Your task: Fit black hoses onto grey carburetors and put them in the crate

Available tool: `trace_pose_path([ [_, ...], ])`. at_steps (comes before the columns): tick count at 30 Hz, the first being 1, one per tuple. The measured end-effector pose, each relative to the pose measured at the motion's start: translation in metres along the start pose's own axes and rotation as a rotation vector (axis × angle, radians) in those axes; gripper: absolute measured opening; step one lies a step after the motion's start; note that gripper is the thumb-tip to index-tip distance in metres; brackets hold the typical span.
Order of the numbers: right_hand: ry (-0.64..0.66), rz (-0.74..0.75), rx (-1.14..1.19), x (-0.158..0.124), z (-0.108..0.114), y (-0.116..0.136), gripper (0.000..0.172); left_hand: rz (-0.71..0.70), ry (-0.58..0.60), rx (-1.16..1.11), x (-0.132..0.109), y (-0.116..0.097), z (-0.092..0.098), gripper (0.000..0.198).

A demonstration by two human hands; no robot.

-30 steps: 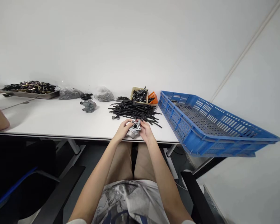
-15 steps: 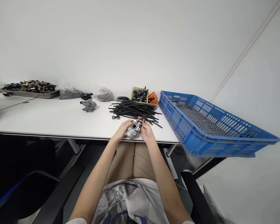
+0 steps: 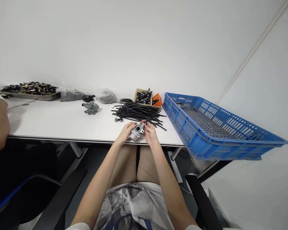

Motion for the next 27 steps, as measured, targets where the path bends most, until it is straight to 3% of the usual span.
trace_pose_path([
  [27,-0.04,-0.016,-0.055,0.0017,0.0041,-0.0031,0.019,-0.011,-0.023,0.051,-0.0014,-0.0036,0.0022,0.03],
])
Point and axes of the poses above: each hand's wrist, its own x-axis towards the middle knuckle, its own z-axis out of the back of the hand, y = z × x, the point moved 8 cm from there along x, towards the middle knuckle, and after that the axes turned 1 degree about -z, right-handed, at the moved point
